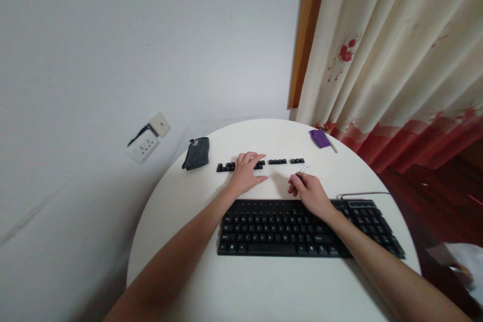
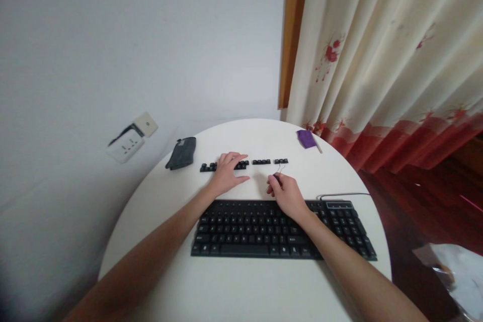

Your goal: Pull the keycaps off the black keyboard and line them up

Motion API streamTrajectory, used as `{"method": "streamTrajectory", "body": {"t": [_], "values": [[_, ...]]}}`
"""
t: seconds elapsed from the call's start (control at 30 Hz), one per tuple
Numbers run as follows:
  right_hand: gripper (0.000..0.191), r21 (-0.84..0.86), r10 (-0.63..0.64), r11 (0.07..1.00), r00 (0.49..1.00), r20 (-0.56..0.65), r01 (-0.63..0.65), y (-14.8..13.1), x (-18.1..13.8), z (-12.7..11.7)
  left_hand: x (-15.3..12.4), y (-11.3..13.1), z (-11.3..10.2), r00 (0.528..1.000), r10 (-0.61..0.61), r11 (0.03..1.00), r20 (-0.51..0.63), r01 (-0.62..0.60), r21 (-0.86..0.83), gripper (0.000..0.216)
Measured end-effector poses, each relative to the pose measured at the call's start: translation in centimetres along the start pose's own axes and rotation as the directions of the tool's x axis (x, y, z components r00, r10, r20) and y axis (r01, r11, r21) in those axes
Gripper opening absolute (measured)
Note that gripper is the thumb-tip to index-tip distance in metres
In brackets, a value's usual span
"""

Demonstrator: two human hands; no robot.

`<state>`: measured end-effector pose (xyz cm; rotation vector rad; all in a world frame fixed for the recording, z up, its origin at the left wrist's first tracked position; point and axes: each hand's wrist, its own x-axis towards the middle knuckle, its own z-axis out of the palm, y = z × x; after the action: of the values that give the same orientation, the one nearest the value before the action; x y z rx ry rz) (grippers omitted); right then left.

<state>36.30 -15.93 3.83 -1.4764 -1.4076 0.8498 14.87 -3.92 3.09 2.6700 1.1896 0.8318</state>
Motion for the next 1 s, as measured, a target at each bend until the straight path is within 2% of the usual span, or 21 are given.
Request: {"method": "streamTrajectory", "body": {"t": [0.07, 0.3, 0.43, 0.5, 0.57, 0.67, 0.73, 0.83, 1.0], "values": [[0.037, -0.007, -0.002, 1.0, 1.0, 0.003, 0.002, -0.1, 0.0, 0.0, -0.1, 0.0, 0.0, 1.0, 0.024, 1.0, -0.008, -0.024, -0.002, 0.069], [0.037, -0.011, -0.007, 1.0, 1.0, 0.004, 0.007, -0.3, -0.1, 0.0, 0.0, -0.4, 0.3, 0.998, -0.006, 0.999, -0.058, 0.004, -0.034, 0.057], [0.038, -0.01, -0.011, 1.0, 1.0, 0.004, 0.011, -0.1, 0.0, 0.0, 0.5, 0.0, -0.5, 0.996, 0.017, 0.991, -0.089, -0.029, -0.134, 0.031], [0.038, -0.014, -0.012, 1.0, 1.0, 0.002, 0.012, 0.0, 0.0, 0.0, 0.7, 0.8, -1.0, 0.998, 0.037, 0.981, -0.042, -0.044, -0.189, 0.022], [0.039, -0.024, -0.01, 1.0, 1.0, -0.003, 0.01, 0.1, 0.0, -0.1, 0.5, 2.2, -1.5, 0.995, 0.068, 0.973, 0.07, -0.051, -0.223, 0.021], [0.039, -0.035, -0.004, 0.999, 1.0, -0.02, 0.003, 0.1, 0.0, -0.1, -0.4, 5.1, -1.8, 0.958, 0.117, 0.976, 0.262, -0.061, -0.211, 0.022], [0.04, -0.037, -0.002, 0.999, 0.999, -0.037, 0.0, 0.0, 0.0, -0.2, -1.3, 7.0, -1.5, 0.933, 0.131, 0.976, 0.334, -0.063, -0.208, 0.027], [0.04, -0.055, -0.001, 0.998, 0.998, -0.058, -0.002, 0.0, 0.1, -0.5, -2.3, 8.7, -0.9, 0.919, 0.15, 0.973, 0.364, -0.072, -0.218, 0.028], [0.041, -0.076, -0.012, 0.997, 0.999, -0.041, 0.009, 0.0, 0.5, -1.4, -2.6, 8.6, -0.1, 0.912, 0.193, 0.954, 0.362, -0.088, -0.287, 0.025]]}}
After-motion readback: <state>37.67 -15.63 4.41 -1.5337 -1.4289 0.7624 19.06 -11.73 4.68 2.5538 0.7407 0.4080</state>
